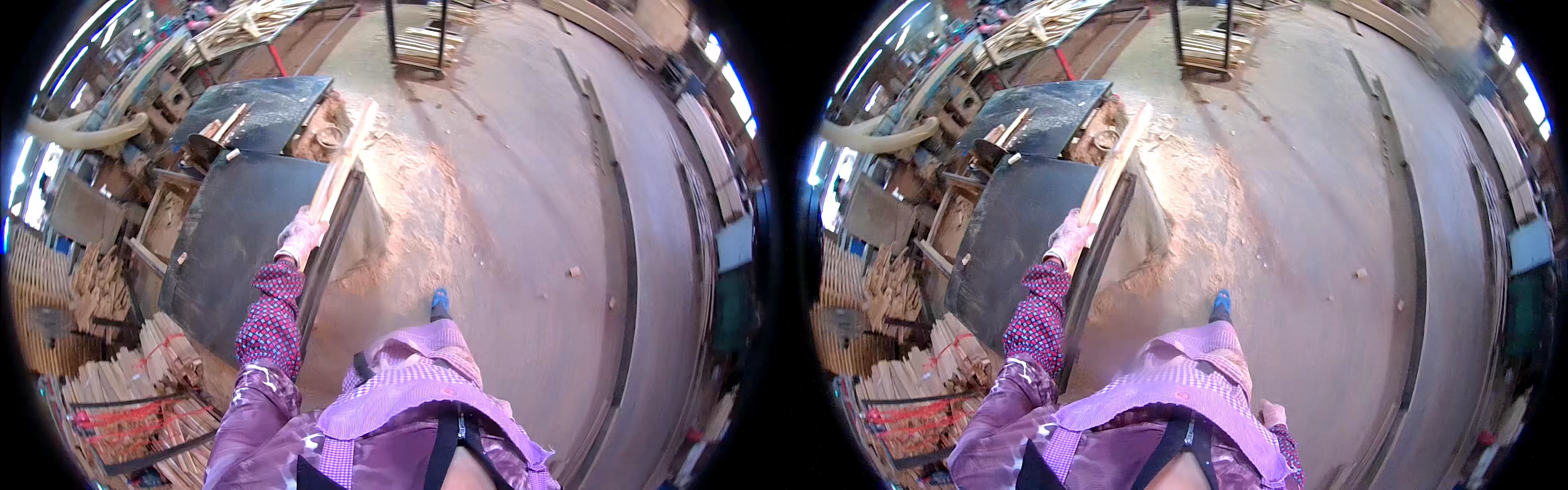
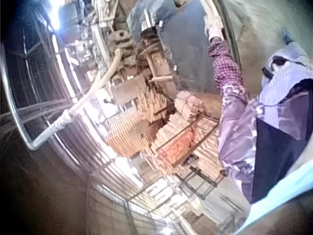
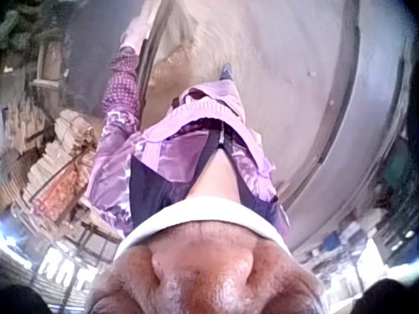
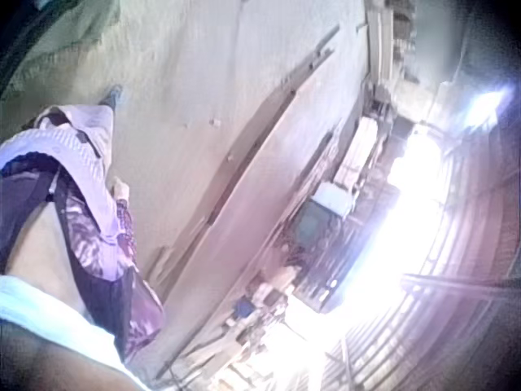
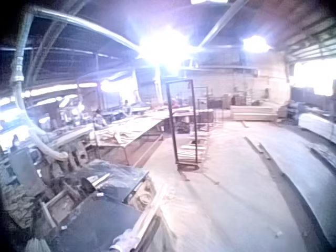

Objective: The person sorts and stacks small wooden planks on a metal table, then moves to a larger area to arrange long wooden boards on a conveyor system. The person handles the wood by hand, organizing the pieces into neat piles and aligning the boards for processing.

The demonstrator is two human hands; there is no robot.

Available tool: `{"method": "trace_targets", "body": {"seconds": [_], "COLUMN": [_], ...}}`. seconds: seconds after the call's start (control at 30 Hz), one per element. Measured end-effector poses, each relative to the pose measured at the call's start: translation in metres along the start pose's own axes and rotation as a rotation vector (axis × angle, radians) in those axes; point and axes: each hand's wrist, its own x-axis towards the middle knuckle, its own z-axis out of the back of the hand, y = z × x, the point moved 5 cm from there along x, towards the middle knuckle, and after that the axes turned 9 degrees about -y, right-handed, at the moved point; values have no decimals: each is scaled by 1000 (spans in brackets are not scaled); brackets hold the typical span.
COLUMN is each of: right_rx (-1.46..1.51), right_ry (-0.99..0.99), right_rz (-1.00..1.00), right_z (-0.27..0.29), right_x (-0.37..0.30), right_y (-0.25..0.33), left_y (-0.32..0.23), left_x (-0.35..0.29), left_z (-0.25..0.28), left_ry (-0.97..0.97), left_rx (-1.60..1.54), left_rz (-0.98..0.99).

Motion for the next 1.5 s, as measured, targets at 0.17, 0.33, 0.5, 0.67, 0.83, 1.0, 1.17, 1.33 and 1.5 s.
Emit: {"method": "trace_targets", "body": {"seconds": [0.17,0.33,0.5,0.67,0.83,1.0,1.17,1.33,1.5], "right_rx": [-401,335,525,802,749,764,662,377,405], "right_ry": [-27,-390,-175,-49,3,20,165,219,523], "right_rz": [127,-143,-69,60,299,498,620,645,918], "right_z": [259,440,526,562,629,698,710,639,539], "right_x": [240,409,495,541,615,693,777,879,1015], "right_y": [23,89,197,329,458,626,795,915,1011], "left_y": [-57,-55,-47,-45,-67,-65,-55,-93,-86], "left_x": [68,76,45,38,54,56,54,53,63], "left_z": [2,8,-13,-22,-10,-13,-30,-42,-16], "left_ry": [-101,-105,-128,-124,31,-124,-20,244,297], "left_rx": [47,89,187,255,174,386,469,699,631], "left_rz": [-70,-34,58,100,304,242,601,769,964]}}
